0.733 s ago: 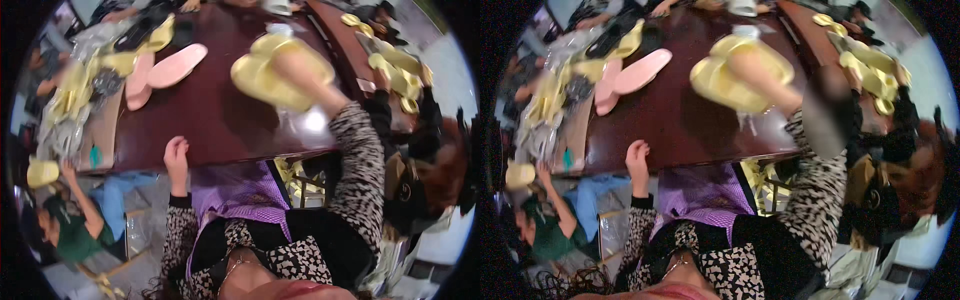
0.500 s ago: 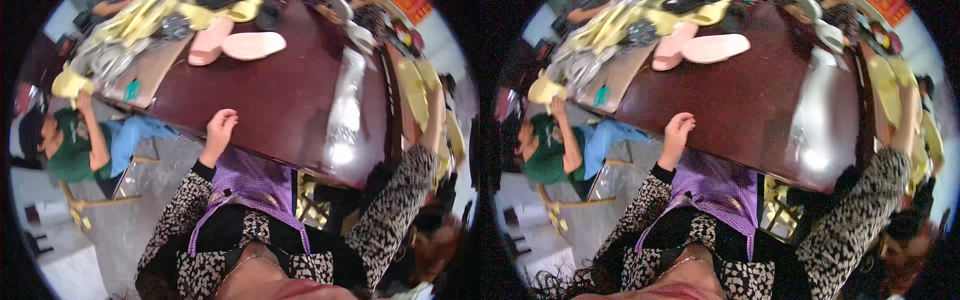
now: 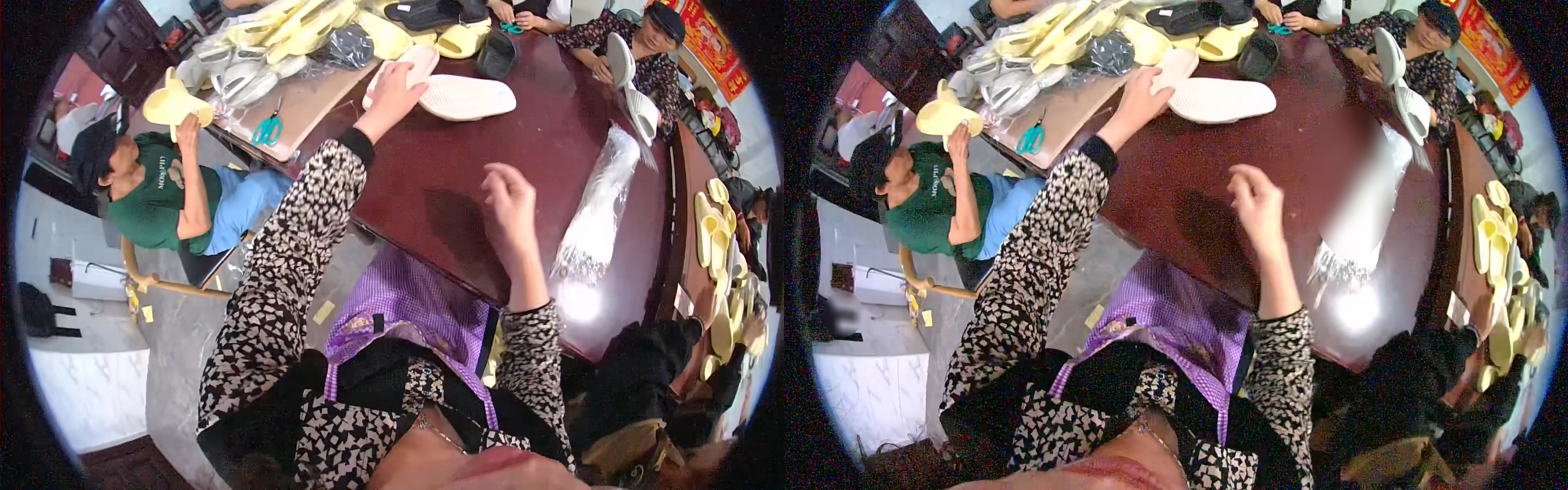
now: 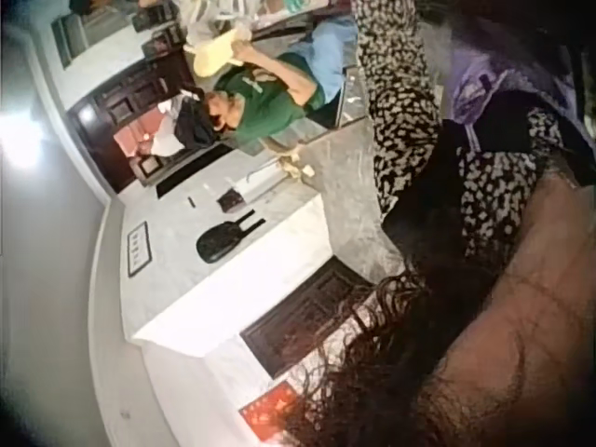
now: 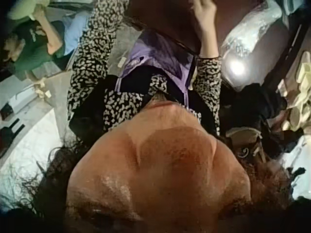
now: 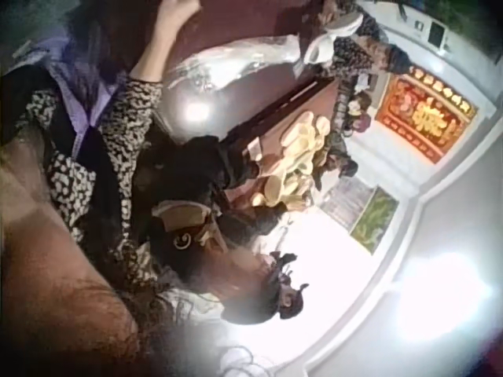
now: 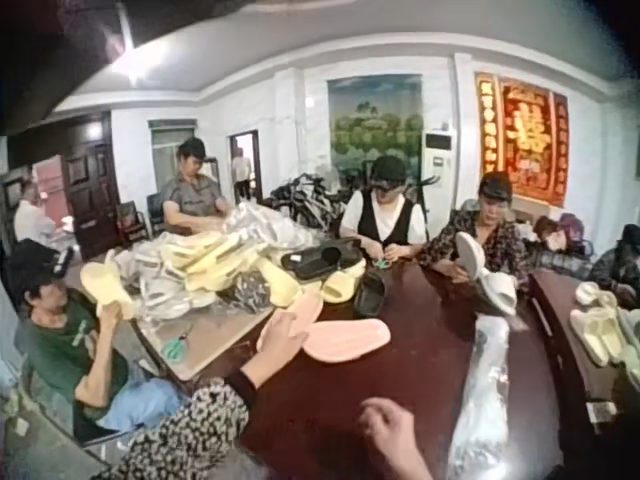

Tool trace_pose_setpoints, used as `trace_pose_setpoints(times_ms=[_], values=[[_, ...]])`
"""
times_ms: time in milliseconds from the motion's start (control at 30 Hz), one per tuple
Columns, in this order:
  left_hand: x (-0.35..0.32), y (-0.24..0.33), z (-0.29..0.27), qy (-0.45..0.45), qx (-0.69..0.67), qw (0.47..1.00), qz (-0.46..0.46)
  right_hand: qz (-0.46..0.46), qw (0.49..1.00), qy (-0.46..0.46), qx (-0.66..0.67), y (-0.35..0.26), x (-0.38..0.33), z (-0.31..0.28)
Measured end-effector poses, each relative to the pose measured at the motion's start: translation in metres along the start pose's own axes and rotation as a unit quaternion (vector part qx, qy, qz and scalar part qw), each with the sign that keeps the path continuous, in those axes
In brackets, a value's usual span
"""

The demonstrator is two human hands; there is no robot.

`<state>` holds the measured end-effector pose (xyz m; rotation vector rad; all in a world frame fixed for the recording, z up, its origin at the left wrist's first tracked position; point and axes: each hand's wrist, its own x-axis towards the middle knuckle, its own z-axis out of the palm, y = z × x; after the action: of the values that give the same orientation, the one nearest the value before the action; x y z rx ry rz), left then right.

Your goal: The person pairs slippers together by hand, repeatedly taking plastic tag fasteners and threading them through pairs of slippers to link them.

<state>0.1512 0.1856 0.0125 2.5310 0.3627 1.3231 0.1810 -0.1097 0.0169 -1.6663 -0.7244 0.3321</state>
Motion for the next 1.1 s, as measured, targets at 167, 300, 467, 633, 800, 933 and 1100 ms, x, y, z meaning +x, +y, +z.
trace_pose_setpoints(times_ms=[167, 300, 467, 633, 800, 933, 1100], values=[[0.026, -0.021, 0.012, -0.209, -0.185, 0.931, -0.237, -0.039, 0.995, 0.009, -0.087, 0.046, 0.003, 0.008], [0.009, 0.005, 0.013, -0.308, -0.349, 0.816, -0.341, -0.106, 0.981, 0.063, -0.146, 0.045, 0.008, -0.005], [-0.055, 0.07, -0.011, -0.182, -0.154, 0.968, -0.085, -0.012, 0.987, 0.157, 0.043, 0.026, 0.013, -0.015], [-0.115, 0.102, -0.043, -0.186, -0.001, 0.962, 0.201, 0.014, 0.975, 0.203, 0.09, 0.012, 0.012, -0.022], [-0.123, 0.135, -0.06, -0.262, -0.145, 0.935, 0.192, 0.026, 0.977, 0.192, 0.085, 0.019, 0.011, -0.019], [-0.08, 0.098, -0.053, -0.157, -0.112, 0.973, 0.128, 0.025, 0.98, 0.186, 0.071, 0.02, 0.01, -0.018], [-0.014, 0.005, -0.002, -0.181, -0.07, 0.98, 0.046, 0.023, 0.985, 0.164, 0.058, 0.033, 0.014, -0.017]])
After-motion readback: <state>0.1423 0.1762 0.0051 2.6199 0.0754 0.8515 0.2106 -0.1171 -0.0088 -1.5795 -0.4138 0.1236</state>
